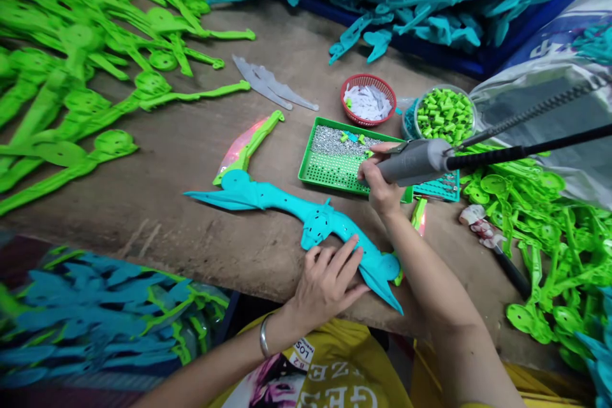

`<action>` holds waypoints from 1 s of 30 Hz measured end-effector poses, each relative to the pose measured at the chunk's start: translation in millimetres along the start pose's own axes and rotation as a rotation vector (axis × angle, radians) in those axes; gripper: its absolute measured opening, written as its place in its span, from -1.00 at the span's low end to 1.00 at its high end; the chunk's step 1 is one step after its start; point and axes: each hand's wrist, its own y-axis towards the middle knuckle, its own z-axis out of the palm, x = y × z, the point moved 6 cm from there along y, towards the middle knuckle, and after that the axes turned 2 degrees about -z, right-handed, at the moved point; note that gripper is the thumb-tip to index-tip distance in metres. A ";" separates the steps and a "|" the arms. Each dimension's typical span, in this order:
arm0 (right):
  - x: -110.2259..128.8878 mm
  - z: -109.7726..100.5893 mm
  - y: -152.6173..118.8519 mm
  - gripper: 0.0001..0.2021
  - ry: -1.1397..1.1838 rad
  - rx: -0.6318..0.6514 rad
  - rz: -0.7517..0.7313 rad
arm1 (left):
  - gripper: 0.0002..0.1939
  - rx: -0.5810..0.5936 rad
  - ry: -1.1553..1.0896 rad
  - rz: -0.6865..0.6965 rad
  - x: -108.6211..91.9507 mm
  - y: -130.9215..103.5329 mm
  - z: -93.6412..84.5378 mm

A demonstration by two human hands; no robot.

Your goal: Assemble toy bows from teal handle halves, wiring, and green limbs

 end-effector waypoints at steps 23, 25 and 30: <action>69.7 -11.4 -72.2 -0.76 0.047 0.118 0.241 | -0.52 -0.067 -0.025 -0.007 -0.2 2.3 -5.4; 63.6 -10.7 -79.3 -0.78 0.035 0.117 0.254 | -0.54 -0.046 -0.027 0.002 -0.5 3.4 -4.9; 59.1 -6.4 -78.9 -0.78 0.025 0.112 0.233 | -0.49 -0.002 -0.013 -0.008 0.1 3.9 -3.3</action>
